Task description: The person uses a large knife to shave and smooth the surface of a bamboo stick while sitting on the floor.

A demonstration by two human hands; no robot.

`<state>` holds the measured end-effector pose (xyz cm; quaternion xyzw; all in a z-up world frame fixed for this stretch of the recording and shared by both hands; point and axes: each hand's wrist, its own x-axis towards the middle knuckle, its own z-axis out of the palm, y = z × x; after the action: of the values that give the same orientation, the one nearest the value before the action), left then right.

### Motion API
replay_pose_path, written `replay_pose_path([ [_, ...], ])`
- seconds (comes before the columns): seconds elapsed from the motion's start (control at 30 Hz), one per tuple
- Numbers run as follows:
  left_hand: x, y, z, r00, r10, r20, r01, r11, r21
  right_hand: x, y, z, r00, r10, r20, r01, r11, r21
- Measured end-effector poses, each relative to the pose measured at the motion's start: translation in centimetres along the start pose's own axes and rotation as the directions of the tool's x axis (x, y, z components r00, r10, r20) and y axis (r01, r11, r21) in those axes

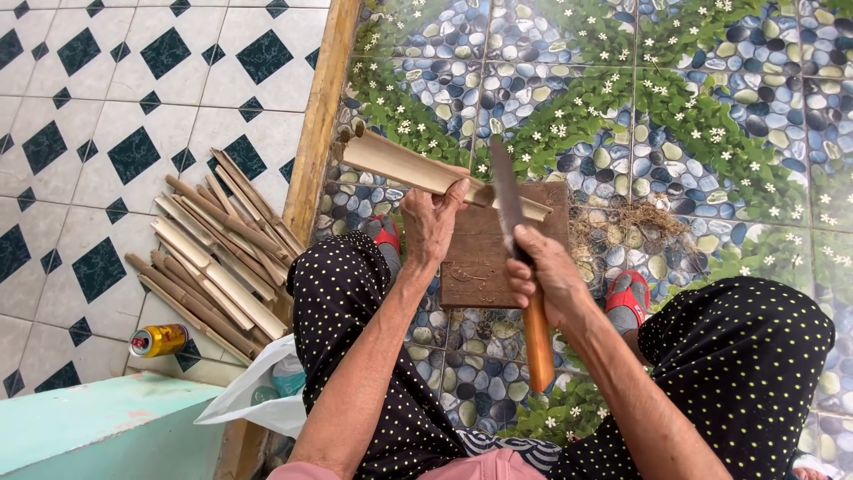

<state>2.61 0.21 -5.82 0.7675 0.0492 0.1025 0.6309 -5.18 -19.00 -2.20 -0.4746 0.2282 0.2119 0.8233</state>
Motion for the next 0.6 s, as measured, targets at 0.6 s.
replay_pose_path([
  [0.6, 2.4, 4.8, -5.6, 0.910, -0.373, -0.180, 0.103, 0.623, -0.775, 0.0, -4.2, -10.1, 0.808, -0.476, -0.348, 0.359, 0.865, -0.349],
])
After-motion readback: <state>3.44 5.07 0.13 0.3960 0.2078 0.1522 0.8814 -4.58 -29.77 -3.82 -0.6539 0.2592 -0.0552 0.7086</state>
